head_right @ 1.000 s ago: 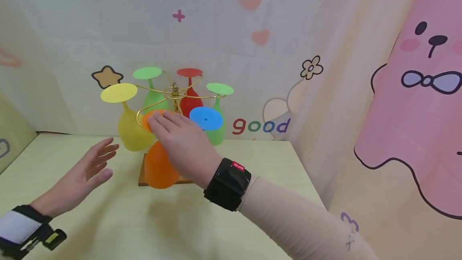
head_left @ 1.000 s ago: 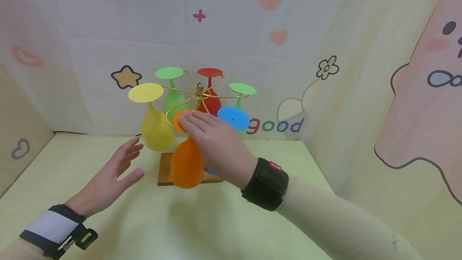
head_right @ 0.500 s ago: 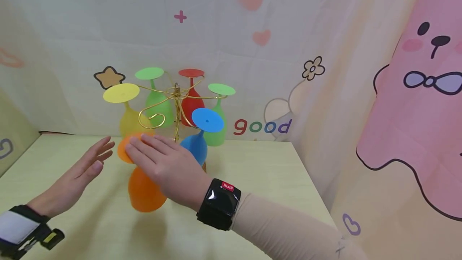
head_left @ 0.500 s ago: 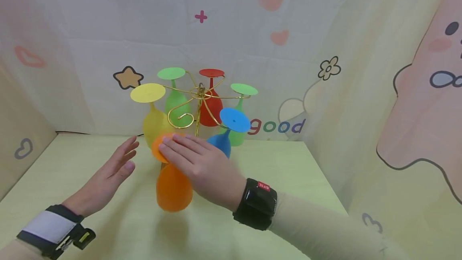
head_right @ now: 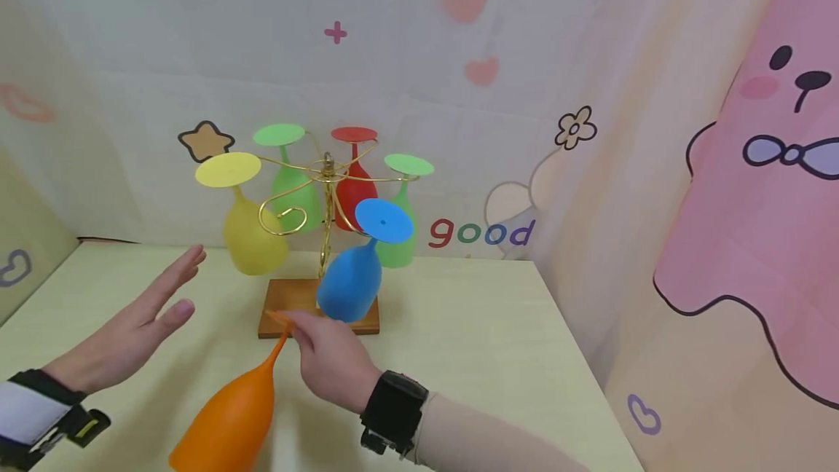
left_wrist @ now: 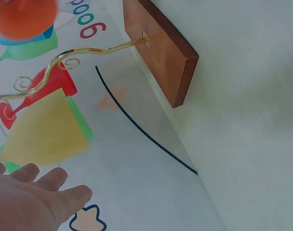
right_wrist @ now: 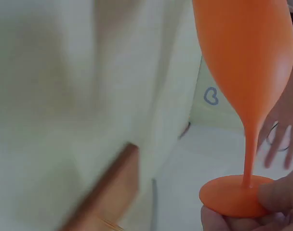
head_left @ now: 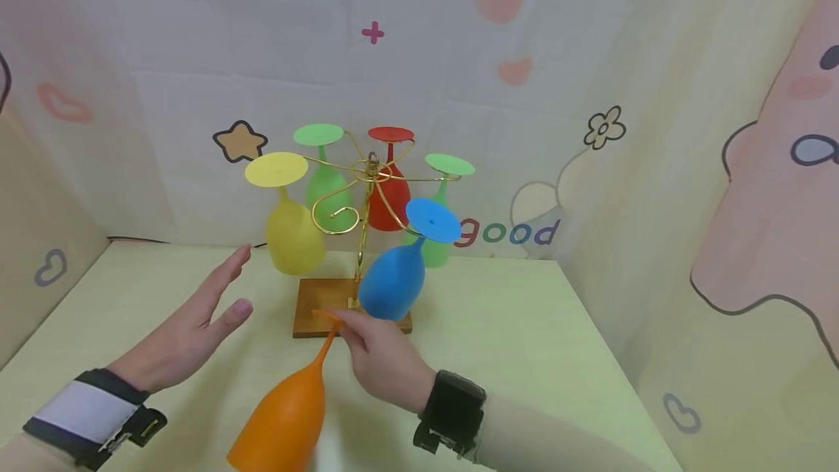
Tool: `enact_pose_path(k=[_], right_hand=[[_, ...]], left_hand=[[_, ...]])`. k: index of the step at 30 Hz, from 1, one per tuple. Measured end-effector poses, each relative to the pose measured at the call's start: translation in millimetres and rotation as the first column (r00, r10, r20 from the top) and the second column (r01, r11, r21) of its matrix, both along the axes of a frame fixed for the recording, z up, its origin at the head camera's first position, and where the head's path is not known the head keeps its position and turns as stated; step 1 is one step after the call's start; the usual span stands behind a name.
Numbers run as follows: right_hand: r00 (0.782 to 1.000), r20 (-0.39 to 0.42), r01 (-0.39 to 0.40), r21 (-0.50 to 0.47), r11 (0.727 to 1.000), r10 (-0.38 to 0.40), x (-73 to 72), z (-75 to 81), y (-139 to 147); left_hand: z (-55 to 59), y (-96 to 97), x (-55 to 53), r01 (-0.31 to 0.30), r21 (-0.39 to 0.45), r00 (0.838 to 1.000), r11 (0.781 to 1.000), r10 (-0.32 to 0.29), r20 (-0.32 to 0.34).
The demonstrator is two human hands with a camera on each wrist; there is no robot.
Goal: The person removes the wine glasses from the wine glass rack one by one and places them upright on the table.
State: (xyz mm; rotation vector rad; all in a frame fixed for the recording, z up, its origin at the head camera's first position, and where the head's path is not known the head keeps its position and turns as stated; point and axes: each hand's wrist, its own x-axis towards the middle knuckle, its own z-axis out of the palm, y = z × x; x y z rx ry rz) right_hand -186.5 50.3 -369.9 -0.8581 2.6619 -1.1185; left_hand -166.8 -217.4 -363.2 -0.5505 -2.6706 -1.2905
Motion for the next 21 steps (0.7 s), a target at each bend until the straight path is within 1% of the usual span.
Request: enact_pose_path(k=[3,4,5,6,8,10,12,13,14,15,16,17,19,20,21], right_hand=[[0.992,0.124,0.047,-0.071,0.996,-0.038,-5.7,-20.9,3.4],[0.984,0.174,0.063,-0.093,0.994,-0.046,-7.3,-27.7,4.5],[0.971,0.234,0.08,-0.124,0.989,-0.05,-8.9,-34.9,5.5],[0.953,0.299,0.101,-0.163,0.981,-0.048,-9.9,-41.9,6.5],[0.894,0.447,0.159,-0.248,0.956,-0.033,-10.4,-54.6,7.8],[0.818,0.576,0.222,-0.316,0.922,0.001,-10.7,-65.2,8.4],[0.747,0.663,0.26,-0.365,0.894,0.053,-11.7,-73.9,9.5],[0.713,0.698,0.276,-0.373,0.886,0.072,-12.3,-76.6,10.2],[0.684,0.725,0.286,-0.377,0.881,0.088,-13.3,-78.8,11.0],[0.65,0.752,0.297,-0.385,0.874,0.11,-14.4,-80.4,11.8],[0.619,0.775,0.307,-0.389,0.868,0.128,-15.6,-81.7,12.7],[0.586,0.796,0.319,-0.394,0.862,0.147,-16.7,-82.4,13.5],[0.536,0.826,0.337,-0.399,0.853,0.175,-18.6,-82.9,14.6],[0.517,0.835,0.344,-0.405,0.847,0.19,-19.5,-83.3,14.8],[0.502,0.841,0.352,-0.411,0.841,0.201,-20.1,-83.5,14.9]], left_hand=[[4.6,-1.9,1.0,-0.012,-0.019,1.0,1.0,0.011,-0.022],[6.6,-2.0,1.6,-0.013,-0.024,0.999,1.0,0.012,-0.032],[8.8,-1.7,2.3,-0.011,-0.029,0.999,1.0,0.01,-0.048],[11.1,-0.9,3.2,-0.006,-0.034,0.998,0.999,0.003,-0.064],[15.3,2.0,5.9,0.008,-0.055,0.995,0.998,-0.014,-0.102],[18.8,6.4,9.4,0.024,-0.088,0.989,0.996,-0.036,-0.143],[21.7,11.9,13.3,0.037,-0.133,0.98,0.99,-0.062,-0.191],[23.1,14.8,15.4,0.041,-0.162,0.972,0.986,-0.077,-0.221],[24.4,17.7,17.5,0.044,-0.191,0.962,0.981,-0.093,-0.256],[25.7,20.9,19.4,0.049,-0.219,0.947,0.974,-0.115,-0.3],[27.4,24.5,21.4,0.051,-0.248,0.928,0.967,-0.137,-0.346],[28.7,28.3,23.1,0.051,-0.276,0.903,0.96,-0.162,-0.397],[31.5,36.3,26.5,0.058,-0.315,0.844,0.947,-0.215,-0.491],[32.4,40.5,27.9,0.063,-0.329,0.813,0.942,-0.24,-0.531],[33.1,44.6,29.3,0.068,-0.344,0.79,0.936,-0.261,-0.555]])
